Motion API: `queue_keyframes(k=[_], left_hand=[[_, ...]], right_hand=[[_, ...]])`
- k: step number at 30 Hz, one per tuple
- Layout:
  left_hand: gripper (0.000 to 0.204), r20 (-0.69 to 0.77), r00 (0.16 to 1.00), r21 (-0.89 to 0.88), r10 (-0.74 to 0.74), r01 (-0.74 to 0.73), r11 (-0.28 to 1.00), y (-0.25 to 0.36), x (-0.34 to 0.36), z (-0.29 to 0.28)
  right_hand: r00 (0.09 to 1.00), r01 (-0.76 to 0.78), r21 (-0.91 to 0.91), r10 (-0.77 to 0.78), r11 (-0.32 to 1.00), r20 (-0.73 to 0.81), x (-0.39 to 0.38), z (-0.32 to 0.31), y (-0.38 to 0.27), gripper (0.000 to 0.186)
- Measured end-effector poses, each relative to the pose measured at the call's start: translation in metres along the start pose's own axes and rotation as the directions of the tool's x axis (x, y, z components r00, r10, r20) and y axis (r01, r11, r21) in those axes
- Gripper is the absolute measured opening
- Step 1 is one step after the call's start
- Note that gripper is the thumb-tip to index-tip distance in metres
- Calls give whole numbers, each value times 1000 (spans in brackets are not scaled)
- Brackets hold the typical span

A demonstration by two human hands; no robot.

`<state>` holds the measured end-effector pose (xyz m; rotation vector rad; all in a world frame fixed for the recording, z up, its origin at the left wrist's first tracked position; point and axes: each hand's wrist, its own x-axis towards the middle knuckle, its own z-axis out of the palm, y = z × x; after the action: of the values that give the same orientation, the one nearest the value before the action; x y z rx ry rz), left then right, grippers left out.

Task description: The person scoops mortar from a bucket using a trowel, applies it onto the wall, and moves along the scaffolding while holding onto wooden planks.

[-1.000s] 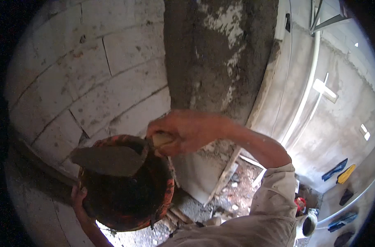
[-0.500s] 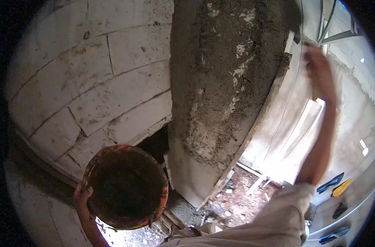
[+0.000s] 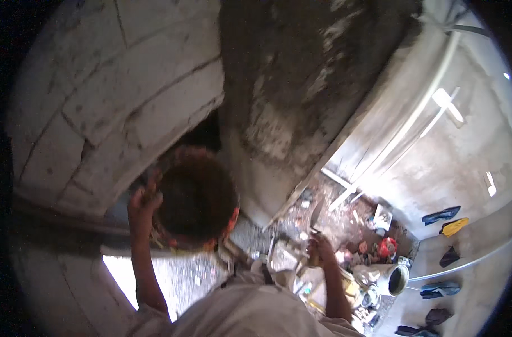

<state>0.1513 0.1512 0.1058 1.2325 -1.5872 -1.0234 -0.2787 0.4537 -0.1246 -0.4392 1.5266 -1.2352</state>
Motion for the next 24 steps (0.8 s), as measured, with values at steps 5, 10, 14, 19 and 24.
queue_keyframes(k=[5,10,14,19,24], left_hand=[[20,59,993,-164,-103,112,980,39,9,-15],[25,38,996,-277,77,-63,959,26,19,2],[24,136,991,-322,20,25,946,47,6,13],[24,227,972,-176,58,-18,984,51,7,23],[23,189,980,-235,68,-22,972,52,25,33]], right_hand=[[943,310,-484,-328,818,51,-30,77,-39,32],[929,146,303,-236,942,285,-70,135,-193,50],[635,738,-637,-549,222,544,-71,156,-240,60],[506,477,-771,-586,-421,633,-9,218,-240,61],[572,335,-811,-580,-481,580,11,250,-209,50]])
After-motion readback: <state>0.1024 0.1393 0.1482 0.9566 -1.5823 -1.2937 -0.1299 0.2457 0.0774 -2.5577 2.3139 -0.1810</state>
